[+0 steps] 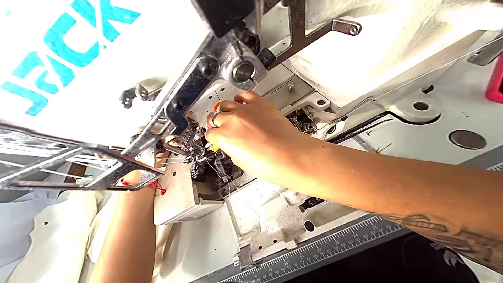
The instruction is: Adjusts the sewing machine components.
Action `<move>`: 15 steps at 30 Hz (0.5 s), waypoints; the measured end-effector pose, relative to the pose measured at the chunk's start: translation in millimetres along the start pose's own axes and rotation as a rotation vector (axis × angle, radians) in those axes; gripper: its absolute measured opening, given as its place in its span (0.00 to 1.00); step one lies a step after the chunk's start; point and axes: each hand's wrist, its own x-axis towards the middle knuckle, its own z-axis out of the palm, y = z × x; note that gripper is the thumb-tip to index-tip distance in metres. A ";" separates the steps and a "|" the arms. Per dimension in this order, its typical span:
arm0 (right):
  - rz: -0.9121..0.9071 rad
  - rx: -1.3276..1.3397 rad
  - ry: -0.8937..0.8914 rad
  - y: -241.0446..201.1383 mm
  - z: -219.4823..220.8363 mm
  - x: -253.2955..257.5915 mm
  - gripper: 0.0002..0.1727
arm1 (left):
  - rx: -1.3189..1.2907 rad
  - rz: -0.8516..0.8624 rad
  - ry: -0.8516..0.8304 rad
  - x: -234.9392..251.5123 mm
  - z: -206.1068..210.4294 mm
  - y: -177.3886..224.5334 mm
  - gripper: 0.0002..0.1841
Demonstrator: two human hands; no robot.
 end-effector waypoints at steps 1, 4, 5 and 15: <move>-0.007 -0.003 0.007 -0.2 1.2 0.3 0.05 | 0.000 0.055 -0.085 4.2 -25.3 -23.1 0.09; -0.015 0.000 0.014 -0.2 2.5 0.6 0.06 | 0.046 -0.049 0.133 0.5 -36.7 -45.7 0.04; -0.011 -0.002 0.010 -0.3 2.7 0.5 0.07 | 0.016 -0.078 0.117 -6.5 -52.4 -55.3 0.06; 0.096 0.028 0.050 11.6 -6.2 7.9 0.04 | -0.126 -0.171 -0.011 -5.6 -80.1 -77.9 0.06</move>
